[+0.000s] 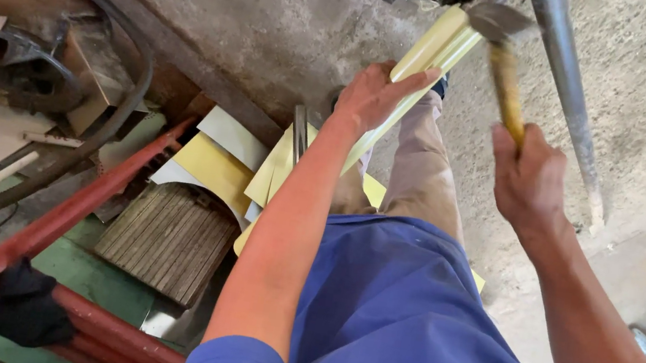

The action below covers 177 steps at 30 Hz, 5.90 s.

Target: Shaping a yellow sheet of metal around a cylindrical metal pipe using a hammer and a metal strip to tuck the edges.

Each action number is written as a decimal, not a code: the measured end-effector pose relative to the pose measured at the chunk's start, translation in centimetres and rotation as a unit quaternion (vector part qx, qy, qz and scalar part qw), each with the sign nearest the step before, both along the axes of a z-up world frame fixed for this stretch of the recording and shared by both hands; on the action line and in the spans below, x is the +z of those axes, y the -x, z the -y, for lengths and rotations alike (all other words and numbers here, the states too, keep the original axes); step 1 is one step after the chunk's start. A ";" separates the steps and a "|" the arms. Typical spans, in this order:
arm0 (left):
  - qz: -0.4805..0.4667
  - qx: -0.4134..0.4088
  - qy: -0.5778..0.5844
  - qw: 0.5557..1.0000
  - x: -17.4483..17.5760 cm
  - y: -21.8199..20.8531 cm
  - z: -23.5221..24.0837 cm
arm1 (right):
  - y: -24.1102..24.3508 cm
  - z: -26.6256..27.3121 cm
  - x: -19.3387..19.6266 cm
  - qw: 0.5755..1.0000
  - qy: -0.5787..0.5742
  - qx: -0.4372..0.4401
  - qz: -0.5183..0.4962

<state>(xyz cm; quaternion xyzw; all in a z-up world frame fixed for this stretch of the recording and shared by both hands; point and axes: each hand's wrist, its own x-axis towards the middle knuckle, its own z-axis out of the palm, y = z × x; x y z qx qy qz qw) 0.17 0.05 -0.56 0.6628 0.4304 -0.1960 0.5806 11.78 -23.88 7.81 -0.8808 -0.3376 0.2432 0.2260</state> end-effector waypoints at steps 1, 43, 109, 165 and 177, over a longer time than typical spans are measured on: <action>-0.007 -0.004 -0.005 1.000 -0.3 0.3 0.5 | 0.4 -0.2 1.4 1.000 -0.014 0.006 0.000; -0.059 -0.013 -0.393 0.918 -2.1 -1.3 6.7 | -1.6 0.7 4.7 0.995 -0.057 0.075 -0.033; -0.052 0.055 -0.440 0.895 -2.7 3.2 7.5 | -2.3 1.1 2.9 0.986 -0.006 0.158 -0.055; -0.052 -0.021 -0.359 0.932 -2.2 5.9 7.6 | 0.9 -0.5 2.3 0.961 0.091 0.262 -0.003; -0.052 -0.011 -0.381 0.923 -2.8 10.3 7.7 | 0.5 -0.6 2.5 0.955 0.081 0.284 0.013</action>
